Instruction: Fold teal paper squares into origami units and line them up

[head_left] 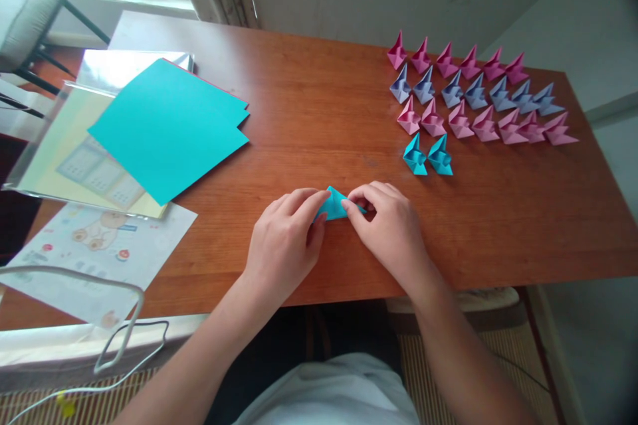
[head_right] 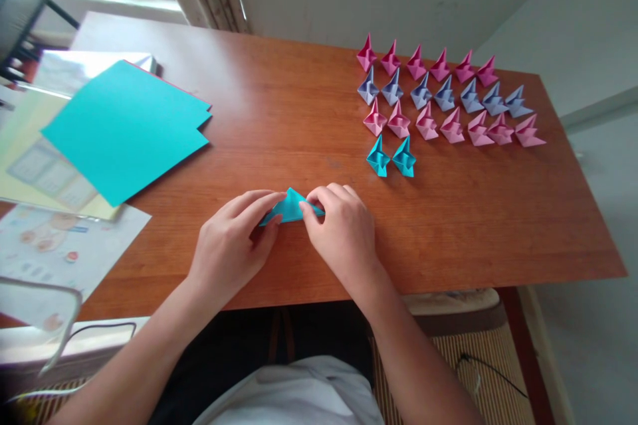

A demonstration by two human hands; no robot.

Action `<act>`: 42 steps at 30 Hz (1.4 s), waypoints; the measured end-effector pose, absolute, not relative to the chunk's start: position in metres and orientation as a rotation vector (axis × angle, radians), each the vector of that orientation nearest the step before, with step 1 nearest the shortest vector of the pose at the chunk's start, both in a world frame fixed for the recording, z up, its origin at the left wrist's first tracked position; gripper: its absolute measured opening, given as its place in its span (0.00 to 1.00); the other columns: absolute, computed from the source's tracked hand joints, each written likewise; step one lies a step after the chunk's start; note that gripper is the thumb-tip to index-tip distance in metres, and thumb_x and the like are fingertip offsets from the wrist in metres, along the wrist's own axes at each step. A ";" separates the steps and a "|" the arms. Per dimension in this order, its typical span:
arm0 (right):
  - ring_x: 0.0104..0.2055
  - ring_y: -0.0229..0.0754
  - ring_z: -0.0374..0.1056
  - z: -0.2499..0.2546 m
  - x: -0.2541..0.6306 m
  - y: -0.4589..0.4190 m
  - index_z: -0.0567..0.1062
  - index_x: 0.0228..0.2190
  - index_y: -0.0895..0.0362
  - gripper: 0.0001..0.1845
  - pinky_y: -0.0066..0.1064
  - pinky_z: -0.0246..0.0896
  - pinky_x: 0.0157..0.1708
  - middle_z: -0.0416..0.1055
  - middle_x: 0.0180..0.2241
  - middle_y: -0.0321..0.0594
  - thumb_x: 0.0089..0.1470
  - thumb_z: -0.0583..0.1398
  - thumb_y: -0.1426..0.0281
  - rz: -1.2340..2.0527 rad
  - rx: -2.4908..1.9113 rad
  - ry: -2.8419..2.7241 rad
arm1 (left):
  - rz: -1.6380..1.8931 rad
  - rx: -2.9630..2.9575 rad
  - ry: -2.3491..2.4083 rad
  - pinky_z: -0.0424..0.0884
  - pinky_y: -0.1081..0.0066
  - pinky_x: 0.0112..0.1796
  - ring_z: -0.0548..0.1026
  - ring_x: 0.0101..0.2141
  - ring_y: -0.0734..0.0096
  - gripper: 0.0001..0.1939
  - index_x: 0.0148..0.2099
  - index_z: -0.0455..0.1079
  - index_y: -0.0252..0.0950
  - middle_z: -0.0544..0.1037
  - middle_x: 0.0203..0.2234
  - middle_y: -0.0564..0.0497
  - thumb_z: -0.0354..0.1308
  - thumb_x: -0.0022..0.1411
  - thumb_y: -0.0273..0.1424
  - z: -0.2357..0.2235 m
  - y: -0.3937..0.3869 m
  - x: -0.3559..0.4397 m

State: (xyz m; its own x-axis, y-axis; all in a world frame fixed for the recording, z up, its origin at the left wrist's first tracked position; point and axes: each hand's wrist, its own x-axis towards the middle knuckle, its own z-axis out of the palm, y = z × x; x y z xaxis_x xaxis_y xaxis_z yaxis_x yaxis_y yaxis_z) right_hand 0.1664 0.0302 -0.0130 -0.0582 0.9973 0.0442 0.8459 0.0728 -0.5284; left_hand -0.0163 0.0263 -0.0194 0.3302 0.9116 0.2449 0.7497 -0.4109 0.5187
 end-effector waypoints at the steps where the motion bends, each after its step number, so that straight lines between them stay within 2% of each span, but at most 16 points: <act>1: 0.38 0.45 0.69 -0.013 0.166 0.030 0.76 0.30 0.54 0.08 0.35 0.60 0.40 0.76 0.32 0.39 0.62 0.63 0.67 0.512 -1.838 -1.962 | 0.739 2.285 1.484 0.74 0.64 0.45 0.79 0.46 0.60 0.13 0.54 0.73 0.36 0.81 0.48 0.47 0.54 0.70 0.27 -0.019 0.026 -0.016; 16: 0.36 0.44 0.69 -0.013 0.163 0.033 0.74 0.28 0.53 0.08 0.34 0.57 0.36 0.75 0.30 0.37 0.60 0.64 0.67 0.516 -1.906 -1.937 | 0.759 2.389 1.460 0.75 0.61 0.48 0.78 0.45 0.59 0.12 0.52 0.75 0.33 0.82 0.47 0.46 0.54 0.70 0.26 -0.021 0.025 -0.016; 21: 0.37 0.44 0.69 -0.012 0.163 0.034 0.74 0.29 0.53 0.07 0.34 0.58 0.37 0.75 0.30 0.36 0.60 0.64 0.67 0.519 -1.930 -1.949 | 0.618 2.657 1.491 0.73 0.55 0.52 0.74 0.54 0.49 0.17 0.58 0.72 0.28 0.77 0.57 0.41 0.54 0.69 0.26 -0.015 0.009 -0.009; 25: 0.37 0.44 0.69 -0.011 0.162 0.035 0.74 0.29 0.53 0.07 0.35 0.58 0.37 0.76 0.31 0.37 0.59 0.64 0.68 0.525 -1.940 -1.948 | 0.470 2.740 1.397 0.68 0.55 0.60 0.71 0.60 0.48 0.22 0.62 0.68 0.21 0.73 0.61 0.34 0.52 0.69 0.26 -0.009 -0.007 0.002; 29: 0.36 0.45 0.69 -0.011 0.162 0.035 0.74 0.28 0.52 0.07 0.35 0.58 0.35 0.76 0.31 0.37 0.59 0.64 0.68 0.523 -1.943 -1.942 | 0.280 2.664 1.440 0.66 0.53 0.63 0.65 0.65 0.47 0.26 0.67 0.63 0.20 0.67 0.65 0.31 0.50 0.71 0.30 -0.007 -0.014 0.009; 37: 0.36 0.45 0.69 -0.011 0.162 0.035 0.74 0.28 0.52 0.08 0.35 0.57 0.34 0.76 0.30 0.38 0.59 0.63 0.66 0.510 -1.949 -1.944 | 0.265 2.600 1.470 0.63 0.54 0.65 0.61 0.68 0.47 0.30 0.70 0.58 0.21 0.62 0.68 0.31 0.50 0.72 0.33 -0.011 -0.016 0.013; 42: 0.37 0.46 0.69 -0.010 0.161 0.035 0.74 0.29 0.52 0.07 0.36 0.58 0.35 0.76 0.31 0.37 0.59 0.63 0.66 0.508 -1.958 -1.947 | 0.235 2.622 1.467 0.64 0.53 0.65 0.61 0.68 0.46 0.30 0.69 0.59 0.20 0.62 0.68 0.31 0.51 0.72 0.33 -0.010 -0.015 0.013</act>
State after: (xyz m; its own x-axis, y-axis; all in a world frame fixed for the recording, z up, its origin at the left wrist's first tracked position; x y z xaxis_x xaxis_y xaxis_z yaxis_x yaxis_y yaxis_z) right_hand 0.1609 0.0350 -0.0102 0.0013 0.9998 -0.0181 0.8812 -0.0097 -0.4726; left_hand 0.0134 -0.0155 -0.0099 0.5161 0.8534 0.0731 0.8335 -0.5200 0.1866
